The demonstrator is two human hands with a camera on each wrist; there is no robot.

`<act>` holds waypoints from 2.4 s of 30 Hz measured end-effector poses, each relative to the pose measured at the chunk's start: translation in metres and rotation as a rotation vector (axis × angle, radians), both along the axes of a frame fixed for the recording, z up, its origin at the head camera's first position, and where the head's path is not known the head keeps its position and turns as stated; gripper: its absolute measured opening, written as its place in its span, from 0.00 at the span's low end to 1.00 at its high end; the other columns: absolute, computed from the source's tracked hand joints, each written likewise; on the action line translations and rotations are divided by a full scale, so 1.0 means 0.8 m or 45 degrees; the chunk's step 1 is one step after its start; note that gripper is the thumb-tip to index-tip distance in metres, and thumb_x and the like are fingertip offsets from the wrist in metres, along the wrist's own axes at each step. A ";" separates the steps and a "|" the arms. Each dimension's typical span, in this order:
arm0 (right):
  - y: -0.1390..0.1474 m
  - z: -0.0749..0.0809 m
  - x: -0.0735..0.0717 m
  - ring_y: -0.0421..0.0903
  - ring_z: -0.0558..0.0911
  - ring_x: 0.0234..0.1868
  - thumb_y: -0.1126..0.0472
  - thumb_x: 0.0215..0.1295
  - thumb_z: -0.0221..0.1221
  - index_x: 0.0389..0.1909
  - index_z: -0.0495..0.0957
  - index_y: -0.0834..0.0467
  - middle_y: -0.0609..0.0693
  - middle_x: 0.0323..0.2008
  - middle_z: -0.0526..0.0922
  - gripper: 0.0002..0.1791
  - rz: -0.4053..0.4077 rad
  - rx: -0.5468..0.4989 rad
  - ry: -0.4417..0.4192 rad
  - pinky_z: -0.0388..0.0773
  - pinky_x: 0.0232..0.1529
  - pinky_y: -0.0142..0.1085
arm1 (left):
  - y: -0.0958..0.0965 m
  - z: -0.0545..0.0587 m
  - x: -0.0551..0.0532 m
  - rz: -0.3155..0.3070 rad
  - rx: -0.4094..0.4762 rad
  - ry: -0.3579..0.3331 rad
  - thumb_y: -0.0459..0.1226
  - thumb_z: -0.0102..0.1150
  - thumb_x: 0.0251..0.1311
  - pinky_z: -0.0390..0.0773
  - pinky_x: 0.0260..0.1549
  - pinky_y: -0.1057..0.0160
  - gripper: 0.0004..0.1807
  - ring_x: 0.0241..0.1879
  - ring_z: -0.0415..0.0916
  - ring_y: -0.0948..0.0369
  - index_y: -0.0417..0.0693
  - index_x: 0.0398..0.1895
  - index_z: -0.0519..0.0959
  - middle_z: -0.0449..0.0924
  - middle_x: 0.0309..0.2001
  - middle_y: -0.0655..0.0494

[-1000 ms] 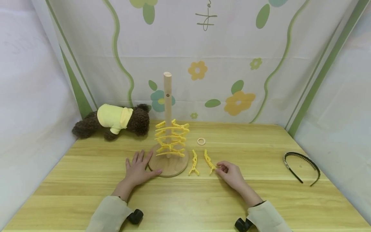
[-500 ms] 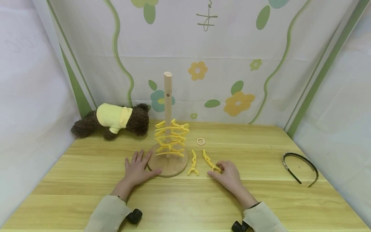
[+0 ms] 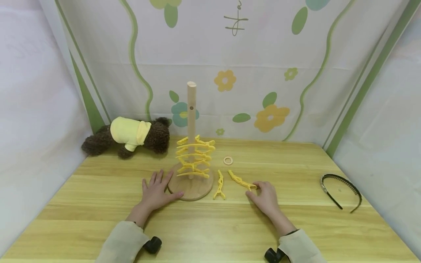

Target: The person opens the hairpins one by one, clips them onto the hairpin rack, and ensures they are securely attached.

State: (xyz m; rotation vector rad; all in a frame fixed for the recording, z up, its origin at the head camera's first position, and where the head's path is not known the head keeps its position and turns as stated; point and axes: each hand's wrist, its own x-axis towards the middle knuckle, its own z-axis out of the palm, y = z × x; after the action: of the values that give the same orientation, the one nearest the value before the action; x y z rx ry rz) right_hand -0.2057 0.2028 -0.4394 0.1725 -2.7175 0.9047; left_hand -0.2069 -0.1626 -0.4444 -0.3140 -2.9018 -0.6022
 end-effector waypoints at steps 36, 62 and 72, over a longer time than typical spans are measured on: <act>0.031 0.019 -0.009 0.47 0.76 0.33 0.57 0.54 0.59 0.45 0.72 0.67 0.54 0.34 0.77 0.21 0.243 -0.273 -0.222 0.73 0.32 0.36 | 0.002 0.002 0.002 -0.006 -0.002 0.008 0.71 0.44 0.39 0.31 0.47 0.34 0.51 0.61 0.38 0.41 0.52 0.65 0.54 0.47 0.63 0.37; -0.012 0.189 -0.069 0.51 0.74 0.23 0.66 0.59 0.53 0.45 0.72 0.66 0.57 0.29 0.76 0.14 0.482 -0.388 0.242 0.71 0.23 0.30 | 0.001 0.000 0.002 -0.005 0.002 0.003 0.70 0.44 0.40 0.30 0.47 0.35 0.50 0.61 0.37 0.41 0.53 0.65 0.53 0.46 0.63 0.37; -0.084 0.213 -0.068 0.53 0.70 0.19 0.69 0.57 0.54 0.38 0.74 0.69 0.56 0.25 0.76 0.09 0.614 -0.519 0.218 0.68 0.18 0.30 | 0.001 0.003 0.003 -0.006 0.000 -0.005 0.70 0.44 0.39 0.30 0.47 0.35 0.51 0.61 0.37 0.41 0.52 0.65 0.53 0.46 0.63 0.37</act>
State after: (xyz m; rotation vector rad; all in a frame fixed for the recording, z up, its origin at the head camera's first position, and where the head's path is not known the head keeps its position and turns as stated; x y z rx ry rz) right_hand -0.2601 0.1352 -0.2690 0.8000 -2.3059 1.4708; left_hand -0.2048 -0.1617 -0.4421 -0.3201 -2.9059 -0.6040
